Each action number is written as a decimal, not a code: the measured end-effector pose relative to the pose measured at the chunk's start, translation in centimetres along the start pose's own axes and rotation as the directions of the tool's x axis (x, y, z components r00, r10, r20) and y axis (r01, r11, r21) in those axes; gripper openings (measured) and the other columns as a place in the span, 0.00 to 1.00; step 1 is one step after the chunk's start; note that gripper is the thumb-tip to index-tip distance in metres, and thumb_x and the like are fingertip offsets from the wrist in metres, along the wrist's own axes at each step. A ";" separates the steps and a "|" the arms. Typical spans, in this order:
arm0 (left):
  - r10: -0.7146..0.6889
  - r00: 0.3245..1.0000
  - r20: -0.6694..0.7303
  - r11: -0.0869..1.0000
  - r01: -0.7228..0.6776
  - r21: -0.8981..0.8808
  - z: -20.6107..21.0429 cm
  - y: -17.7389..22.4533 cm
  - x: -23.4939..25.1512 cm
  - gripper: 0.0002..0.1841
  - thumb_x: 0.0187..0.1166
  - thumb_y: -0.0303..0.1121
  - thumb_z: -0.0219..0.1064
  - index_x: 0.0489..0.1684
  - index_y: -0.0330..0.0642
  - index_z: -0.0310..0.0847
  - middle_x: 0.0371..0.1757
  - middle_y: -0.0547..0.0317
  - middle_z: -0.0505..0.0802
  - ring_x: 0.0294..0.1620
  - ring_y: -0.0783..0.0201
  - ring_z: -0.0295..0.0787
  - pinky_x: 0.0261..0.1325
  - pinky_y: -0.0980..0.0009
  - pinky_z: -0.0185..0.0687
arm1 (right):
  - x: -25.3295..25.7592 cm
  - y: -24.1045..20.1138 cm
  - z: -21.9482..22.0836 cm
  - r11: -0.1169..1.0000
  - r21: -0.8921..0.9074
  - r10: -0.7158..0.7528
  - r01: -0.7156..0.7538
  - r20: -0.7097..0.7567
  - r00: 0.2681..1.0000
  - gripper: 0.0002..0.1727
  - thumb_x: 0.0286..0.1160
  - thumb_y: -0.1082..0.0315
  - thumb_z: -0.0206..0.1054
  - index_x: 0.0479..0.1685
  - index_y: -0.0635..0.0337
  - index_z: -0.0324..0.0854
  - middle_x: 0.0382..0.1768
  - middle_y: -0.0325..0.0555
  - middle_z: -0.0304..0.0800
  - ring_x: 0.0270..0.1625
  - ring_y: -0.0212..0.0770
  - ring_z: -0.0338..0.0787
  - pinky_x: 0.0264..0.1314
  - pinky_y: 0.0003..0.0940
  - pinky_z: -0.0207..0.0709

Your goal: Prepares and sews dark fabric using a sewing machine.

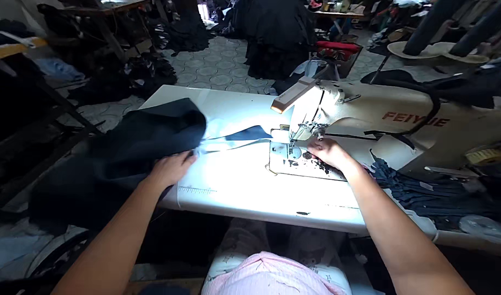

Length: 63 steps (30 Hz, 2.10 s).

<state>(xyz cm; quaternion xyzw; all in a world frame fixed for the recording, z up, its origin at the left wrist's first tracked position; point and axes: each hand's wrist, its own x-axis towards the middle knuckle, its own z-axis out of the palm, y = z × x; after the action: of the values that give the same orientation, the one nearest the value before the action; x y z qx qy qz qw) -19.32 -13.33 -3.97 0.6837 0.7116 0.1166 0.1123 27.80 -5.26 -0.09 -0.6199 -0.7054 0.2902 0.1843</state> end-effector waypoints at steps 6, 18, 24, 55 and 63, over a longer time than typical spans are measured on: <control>-0.167 0.973 -0.158 0.986 0.169 -0.002 1.8 6.6 -7.4 0.34 0.86 0.59 0.57 0.91 0.55 0.65 0.92 0.36 0.61 0.90 0.19 0.48 0.75 0.11 0.38 | -8.6 -2.5 6.9 0.887 -0.072 -0.443 0.456 -0.410 0.797 0.11 0.80 0.75 0.63 0.51 0.69 0.89 0.45 0.57 0.94 0.47 0.48 0.94 0.55 0.45 0.87; 0.321 0.903 -0.284 0.914 -0.374 -0.156 4.2 11.0 -6.8 0.15 0.84 0.25 0.61 0.62 0.33 0.89 0.69 0.40 0.90 0.75 0.43 0.83 0.81 0.49 0.72 | -13.0 -5.1 13.1 0.846 -0.426 -0.434 0.319 -0.204 0.878 0.21 0.89 0.58 0.55 0.70 0.47 0.88 0.70 0.54 0.88 0.73 0.64 0.85 0.72 0.76 0.66; 0.123 0.925 -0.361 0.963 -0.199 -0.182 3.2 11.9 -6.9 0.07 0.74 0.28 0.74 0.32 0.32 0.91 0.41 0.42 0.92 0.51 0.44 0.90 0.57 0.46 0.84 | -11.9 -5.3 10.3 0.953 -0.208 -0.281 0.219 -0.342 0.897 0.25 0.79 0.47 0.69 0.30 0.64 0.91 0.54 0.61 0.92 0.67 0.66 0.83 0.71 0.71 0.66; -0.267 0.923 -0.276 0.932 0.174 -0.318 1.4 8.8 -4.0 0.11 0.81 0.26 0.61 0.34 0.26 0.86 0.37 0.35 0.92 0.47 0.39 0.91 0.54 0.37 0.79 | -11.9 -5.9 9.1 0.908 -0.384 0.111 -0.168 -0.167 0.980 0.24 0.90 0.57 0.56 0.73 0.63 0.81 0.80 0.61 0.75 0.90 0.62 0.61 0.88 0.63 0.52; -0.033 0.925 -0.378 0.990 -0.021 -0.138 5.0 12.8 -11.5 0.37 0.64 0.56 0.80 0.47 0.21 0.85 0.52 0.23 0.87 0.60 0.24 0.84 0.61 0.31 0.79 | -11.4 -5.2 8.5 0.916 -0.326 0.180 -0.233 -0.183 0.966 0.29 0.92 0.58 0.52 0.85 0.64 0.69 0.88 0.64 0.61 0.94 0.61 0.51 0.91 0.61 0.45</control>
<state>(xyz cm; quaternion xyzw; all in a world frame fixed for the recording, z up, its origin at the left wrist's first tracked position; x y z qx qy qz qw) -5.15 -24.27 -4.57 0.6366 0.7121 0.2954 0.0205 20.41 -18.28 -2.09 -0.7336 -0.6598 0.1328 0.0934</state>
